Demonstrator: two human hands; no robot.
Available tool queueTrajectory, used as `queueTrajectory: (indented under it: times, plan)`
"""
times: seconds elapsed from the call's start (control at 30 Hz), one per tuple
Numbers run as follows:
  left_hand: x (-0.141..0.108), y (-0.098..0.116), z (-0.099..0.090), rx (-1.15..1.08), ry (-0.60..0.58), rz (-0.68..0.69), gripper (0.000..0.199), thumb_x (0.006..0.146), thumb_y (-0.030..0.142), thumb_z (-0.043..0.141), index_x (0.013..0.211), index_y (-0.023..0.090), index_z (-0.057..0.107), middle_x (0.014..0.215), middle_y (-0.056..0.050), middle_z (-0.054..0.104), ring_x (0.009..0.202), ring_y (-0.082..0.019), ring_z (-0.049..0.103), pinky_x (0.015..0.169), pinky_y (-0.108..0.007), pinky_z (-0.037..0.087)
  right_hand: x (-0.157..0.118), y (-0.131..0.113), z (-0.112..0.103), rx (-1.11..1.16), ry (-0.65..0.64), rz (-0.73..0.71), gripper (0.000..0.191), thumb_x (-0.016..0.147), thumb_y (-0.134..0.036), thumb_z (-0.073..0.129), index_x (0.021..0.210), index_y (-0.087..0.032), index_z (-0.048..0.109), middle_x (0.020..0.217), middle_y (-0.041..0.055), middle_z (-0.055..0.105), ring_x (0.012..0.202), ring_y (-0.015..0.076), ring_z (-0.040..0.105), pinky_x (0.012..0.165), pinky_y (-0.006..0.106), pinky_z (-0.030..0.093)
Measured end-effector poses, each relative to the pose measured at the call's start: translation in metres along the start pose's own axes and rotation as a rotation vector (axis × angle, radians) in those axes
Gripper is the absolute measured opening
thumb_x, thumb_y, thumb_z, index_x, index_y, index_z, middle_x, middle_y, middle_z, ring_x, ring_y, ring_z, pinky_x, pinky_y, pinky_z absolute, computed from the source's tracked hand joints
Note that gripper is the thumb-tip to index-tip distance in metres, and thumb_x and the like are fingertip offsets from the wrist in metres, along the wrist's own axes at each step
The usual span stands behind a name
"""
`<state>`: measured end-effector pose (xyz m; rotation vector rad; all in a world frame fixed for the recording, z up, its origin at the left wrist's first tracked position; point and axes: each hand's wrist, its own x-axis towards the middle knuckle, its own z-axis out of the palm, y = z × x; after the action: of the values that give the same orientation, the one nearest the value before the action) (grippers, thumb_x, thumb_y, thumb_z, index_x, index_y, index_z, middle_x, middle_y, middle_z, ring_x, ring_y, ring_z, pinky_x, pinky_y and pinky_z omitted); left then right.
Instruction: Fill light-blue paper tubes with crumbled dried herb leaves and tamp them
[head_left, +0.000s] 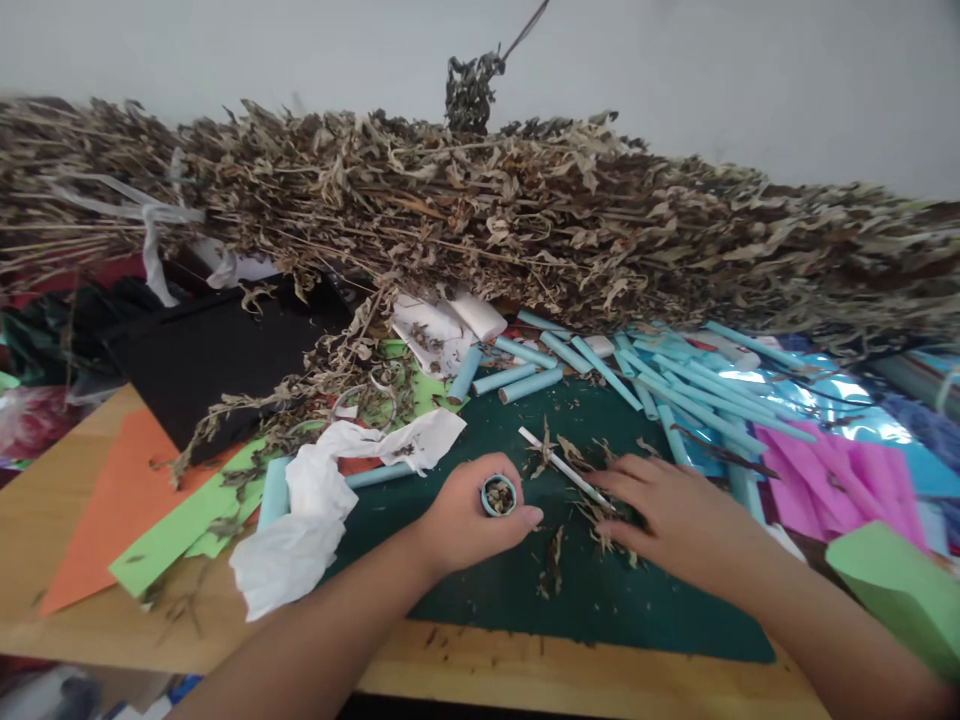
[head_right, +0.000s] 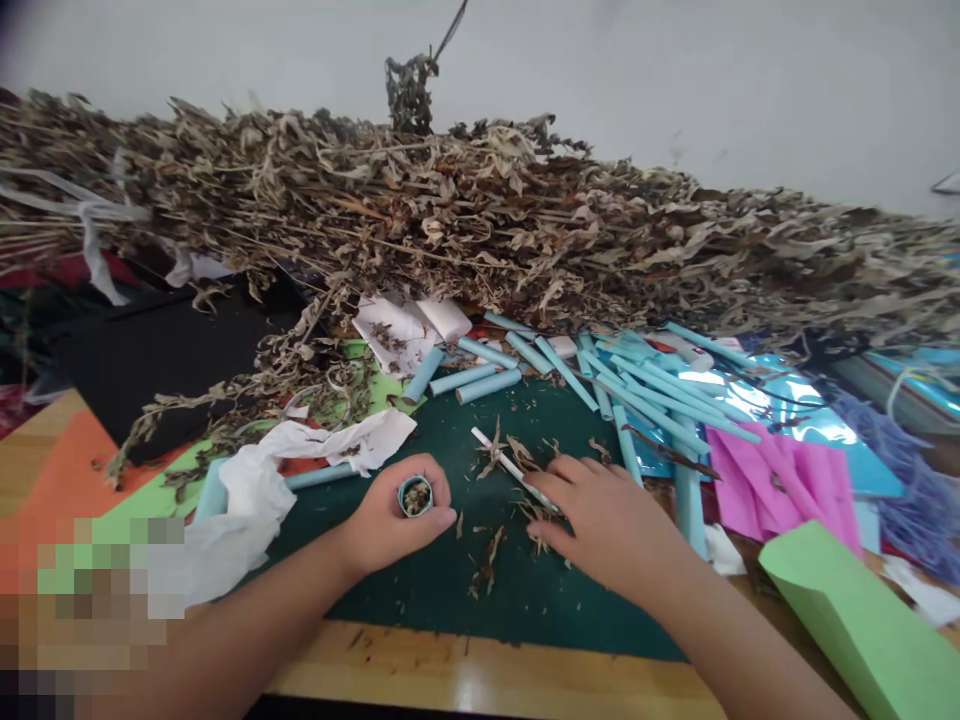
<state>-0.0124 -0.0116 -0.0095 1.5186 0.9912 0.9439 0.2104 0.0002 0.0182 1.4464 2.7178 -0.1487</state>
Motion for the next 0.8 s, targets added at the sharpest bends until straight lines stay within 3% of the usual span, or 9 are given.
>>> queueTrajectory:
  times: [0.1,0.2,0.37,0.5,0.63,0.8]
  plan:
    - [0.000,-0.005,-0.001,-0.086,-0.077,0.025,0.025,0.062,0.034,0.057,0.067,0.016,0.041,0.058,0.003,0.041,0.052,-0.008,0.038,0.050,-0.021,0.033,-0.013,0.000,0.021,-0.031,-0.083,0.042,0.041,0.070,-0.028,0.056,0.110,-0.026,0.046,0.093,0.0052,0.055,0.080,0.0240,0.055,0.064,0.041,0.046]
    - [-0.001,-0.009,0.000,-0.014,-0.083,0.034,0.027,0.064,0.034,0.057,0.076,0.017,0.040,0.064,0.002,0.044,0.056,-0.009,0.042,0.052,-0.021,0.035,-0.022,0.000,0.029,-0.008,-0.126,0.044,0.048,0.068,-0.028,0.058,0.114,-0.026,0.042,0.096,0.0057,0.054,0.078,0.0232,0.056,0.065,0.039,0.046]
    - [0.001,-0.009,-0.001,0.305,-0.035,0.034,0.025,0.069,0.035,0.053,0.083,0.018,0.042,0.070,0.000,0.048,0.061,-0.012,0.047,0.057,-0.023,0.038,-0.023,-0.004,0.032,0.009,-0.089,0.060,0.042,0.072,-0.037,0.053,0.110,-0.022,0.045,0.094,0.0082,0.055,0.075,0.0231,0.057,0.062,0.035,0.044]
    - [0.007,-0.004,-0.009,0.659,0.056,-0.009,0.029,0.071,0.037,0.049,0.094,0.020,0.042,0.078,-0.002,0.054,0.068,-0.016,0.052,0.063,-0.028,0.040,-0.020,-0.014,0.034,0.008,-0.084,0.070,0.022,0.079,-0.030,0.044,0.098,-0.021,0.050,0.086,0.0055,0.057,0.073,0.0209,0.057,0.059,0.030,0.043]
    - [0.013,-0.002,-0.016,1.077,-0.001,-0.014,0.027,0.073,0.037,0.044,0.096,0.021,0.045,0.088,-0.005,0.056,0.082,-0.023,0.052,0.070,-0.034,0.040,-0.018,-0.020,0.034,0.005,-0.095,0.098,0.018,0.081,-0.022,0.038,0.093,-0.021,0.051,0.081,0.0040,0.057,0.070,0.0198,0.057,0.057,0.029,0.042]
    - [0.015,-0.004,-0.018,1.314,-0.062,0.006,0.033,0.075,0.040,0.042,0.103,0.022,0.045,0.091,-0.006,0.055,0.086,-0.024,0.050,0.074,-0.036,0.038,-0.018,-0.022,0.032,0.039,-0.101,0.111,0.022,0.077,-0.018,0.042,0.096,-0.022,0.051,0.081,0.0033,0.057,0.072,0.0209,0.056,0.058,0.031,0.042]
